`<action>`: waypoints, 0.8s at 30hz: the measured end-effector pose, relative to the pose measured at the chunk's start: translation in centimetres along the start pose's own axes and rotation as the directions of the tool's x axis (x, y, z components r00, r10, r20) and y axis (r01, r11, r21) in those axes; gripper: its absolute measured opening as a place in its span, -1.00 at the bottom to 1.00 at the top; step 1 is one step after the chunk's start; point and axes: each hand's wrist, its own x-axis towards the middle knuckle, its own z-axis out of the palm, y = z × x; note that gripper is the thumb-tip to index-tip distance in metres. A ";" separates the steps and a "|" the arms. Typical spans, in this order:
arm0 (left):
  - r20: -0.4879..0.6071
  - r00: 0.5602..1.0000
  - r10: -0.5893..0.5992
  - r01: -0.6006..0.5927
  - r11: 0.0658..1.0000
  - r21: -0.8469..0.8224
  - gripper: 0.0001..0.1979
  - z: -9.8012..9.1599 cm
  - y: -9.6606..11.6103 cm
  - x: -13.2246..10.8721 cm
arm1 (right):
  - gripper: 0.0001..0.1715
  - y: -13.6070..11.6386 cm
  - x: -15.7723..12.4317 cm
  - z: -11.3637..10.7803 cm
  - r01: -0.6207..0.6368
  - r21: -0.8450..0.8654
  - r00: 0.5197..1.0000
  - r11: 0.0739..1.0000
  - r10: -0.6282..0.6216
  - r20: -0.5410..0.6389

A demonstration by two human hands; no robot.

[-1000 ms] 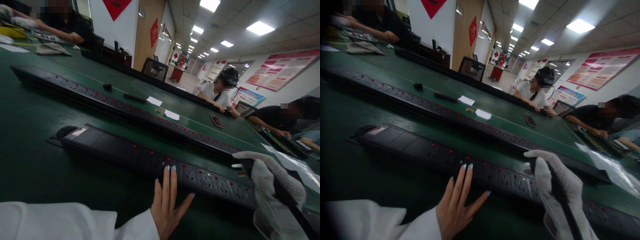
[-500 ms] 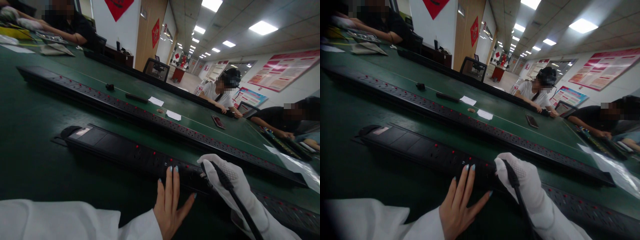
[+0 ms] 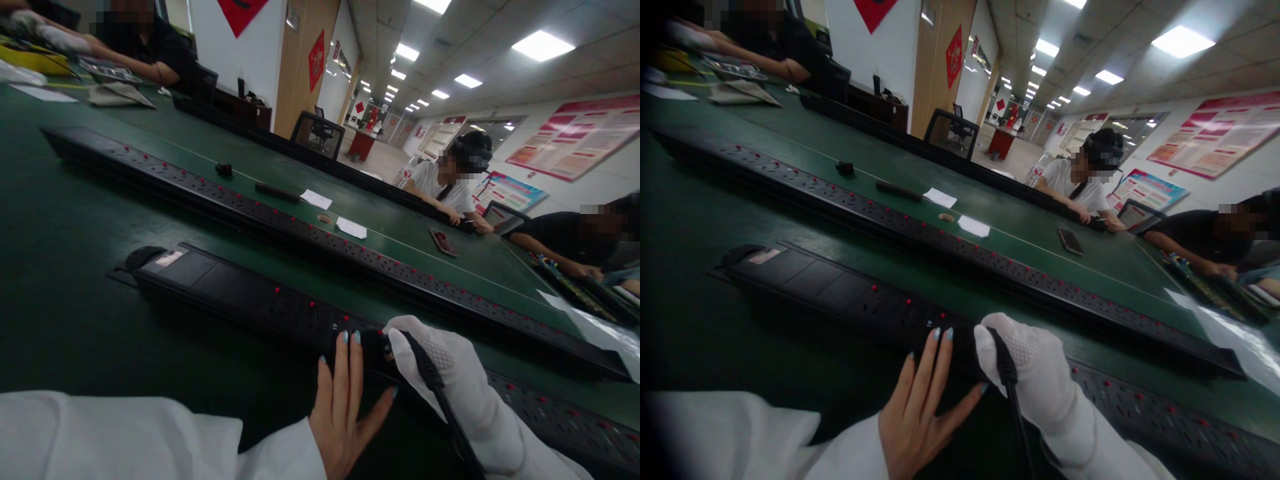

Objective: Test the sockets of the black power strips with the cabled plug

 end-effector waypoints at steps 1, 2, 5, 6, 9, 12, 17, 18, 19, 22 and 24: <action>0.006 1.000 -0.011 0.011 1.000 -0.003 -0.14 -0.2 0.0 0.0 | -0.82 0.0 0.1 -0.2 0.006 -0.029 1.000 1.000 -0.006 -0.007; 0.012 1.000 -0.020 0.021 1.000 -0.006 -0.15 -0.3 0.0 0.1 | -0.81 -0.1 0.2 -0.3 0.013 -0.054 1.000 0.998 -0.014 -0.012; 0.026 0.999 -0.018 0.018 1.000 -0.009 -0.14 -0.4 0.0 0.2 | -0.76 -0.3 0.6 -0.4 0.024 -0.089 1.000 0.996 -0.024 -0.002; 0.030 1.000 -0.011 0.011 1.000 -0.008 -0.14 -0.4 0.0 0.2 | -0.74 -0.4 0.7 -0.3 0.028 -0.101 1.000 0.995 -0.028 0.000; 0.019 0.999 -0.028 0.028 1.000 0.001 -0.19 -0.4 0.0 0.2 | -0.69 -0.8 0.9 -0.1 0.041 -0.152 0.999 0.987 -0.045 -0.021; 0.008 0.999 -0.032 0.032 0.999 0.014 -0.21 -0.4 0.0 0.3 | -0.64 -1.1 0.8 0.2 0.030 -0.165 0.999 0.986 -0.035 -0.024; -0.027 0.999 -0.046 0.046 0.999 0.021 -0.25 -0.4 -0.1 0.7 | -0.59 -1.1 0.7 0.5 0.035 -0.219 0.996 0.975 -0.051 -0.069; -0.047 0.997 -0.065 0.066 0.998 0.022 -0.29 -0.4 -0.1 0.8 | -0.59 -1.1 0.7 0.6 0.044 -0.231 0.995 0.972 -0.064 -0.080; -0.067 0.995 -0.080 0.081 0.997 0.020 -0.33 -0.3 0.0 0.9 | -0.59 -1.1 0.7 0.6 0.050 -0.242 0.993 0.969 -0.074 -0.093; -0.105 0.988 -0.111 0.113 0.993 0.019 -0.42 -0.1 0.2 1.1 | -0.57 -1.0 0.6 0.8 0.072 -0.259 0.985 0.963 -0.110 -0.136; -0.106 0.987 -0.122 0.125 0.992 0.023 -0.42 0.2 0.4 1.0 | -0.56 -1.1 0.5 0.8 0.083 -0.271 0.978 0.959 -0.131 -0.165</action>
